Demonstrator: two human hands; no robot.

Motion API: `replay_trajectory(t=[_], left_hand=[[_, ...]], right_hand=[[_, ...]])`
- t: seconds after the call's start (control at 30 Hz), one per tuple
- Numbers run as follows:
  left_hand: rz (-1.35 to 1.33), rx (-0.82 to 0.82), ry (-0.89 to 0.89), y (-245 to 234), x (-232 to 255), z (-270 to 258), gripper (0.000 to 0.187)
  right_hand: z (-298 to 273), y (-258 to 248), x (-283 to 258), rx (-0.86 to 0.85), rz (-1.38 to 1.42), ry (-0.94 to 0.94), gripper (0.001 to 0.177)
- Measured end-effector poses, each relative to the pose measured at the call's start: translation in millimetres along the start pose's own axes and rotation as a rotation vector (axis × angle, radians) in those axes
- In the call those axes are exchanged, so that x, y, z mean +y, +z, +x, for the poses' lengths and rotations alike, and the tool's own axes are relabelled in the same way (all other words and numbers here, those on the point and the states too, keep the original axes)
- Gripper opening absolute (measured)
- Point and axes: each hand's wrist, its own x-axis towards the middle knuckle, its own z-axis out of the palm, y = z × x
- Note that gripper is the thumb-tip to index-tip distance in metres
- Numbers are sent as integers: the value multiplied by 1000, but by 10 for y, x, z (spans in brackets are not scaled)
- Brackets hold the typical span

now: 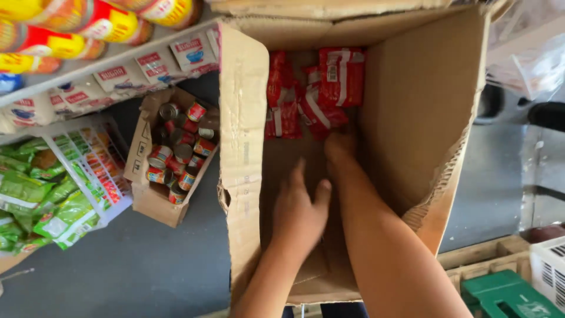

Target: Stocking instant noodle packs onto shelves from a cardboard box.

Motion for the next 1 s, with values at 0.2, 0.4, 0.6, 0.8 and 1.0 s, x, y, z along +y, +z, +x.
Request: replay_trajectory(t=[0.2,0.4,0.6,0.8,1.0], left_hand=[[73,-479,127,-754,501,-648,54],[67,-389,372,158,-1196,-619,67],[-11,-216,-31,-378,165,-740,63],[-4,-179,35,-129,301,-255,65],[-13,28,141,-261,683,-739,61]], right_hand=[[-126,162,-297,-104,124,113,47],[404,761,-1485,-105,243,-85,41],[-117,736,676,-43,-38,-4,39],[310,706,560,85,-184,-171,39],[-19,433,328,187,-321,-361,43]])
